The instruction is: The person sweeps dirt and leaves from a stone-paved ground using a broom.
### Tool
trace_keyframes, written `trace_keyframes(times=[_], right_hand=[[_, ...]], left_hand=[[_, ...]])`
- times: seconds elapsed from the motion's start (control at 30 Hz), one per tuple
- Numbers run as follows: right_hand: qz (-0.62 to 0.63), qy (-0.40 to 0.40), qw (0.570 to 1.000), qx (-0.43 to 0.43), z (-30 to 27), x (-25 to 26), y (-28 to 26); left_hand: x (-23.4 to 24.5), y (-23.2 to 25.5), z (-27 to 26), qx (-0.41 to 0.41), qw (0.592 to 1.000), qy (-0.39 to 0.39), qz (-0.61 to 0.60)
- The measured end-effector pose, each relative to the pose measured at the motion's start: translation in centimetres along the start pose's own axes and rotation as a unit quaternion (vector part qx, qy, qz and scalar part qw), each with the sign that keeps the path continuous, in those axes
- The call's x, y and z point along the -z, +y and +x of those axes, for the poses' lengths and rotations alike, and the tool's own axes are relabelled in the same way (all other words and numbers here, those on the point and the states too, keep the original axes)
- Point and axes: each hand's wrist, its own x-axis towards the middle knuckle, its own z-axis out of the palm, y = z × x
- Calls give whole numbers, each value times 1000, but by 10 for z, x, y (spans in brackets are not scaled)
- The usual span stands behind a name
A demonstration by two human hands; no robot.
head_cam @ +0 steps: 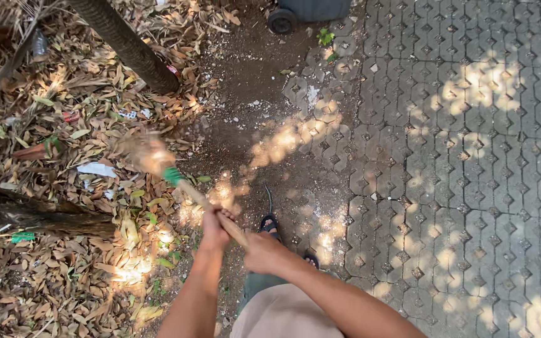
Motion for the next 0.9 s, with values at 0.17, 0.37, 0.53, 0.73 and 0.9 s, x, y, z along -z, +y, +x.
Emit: trace_keyframes(times=[0.17,0.37,0.53,0.73,0.9], right_hand=[[-175,176,968,29,-21,-32,53],[227,-128,956,-133,-57,12,121],[27,14,989,-146,-109,32,123],[28,116,987,-103,-119,54,182],[95,96,984,-113,-87,89,242]], left_hand=[[-3,-21,-3,-6,998,-40,-52],[-14,-105,-13,-16,994,-95,-53],[-59,-156,-36,49,997,-43,-28],[-117,-200,-32,94,995,-24,37],[-187,-228,-2,103,989,-99,33]])
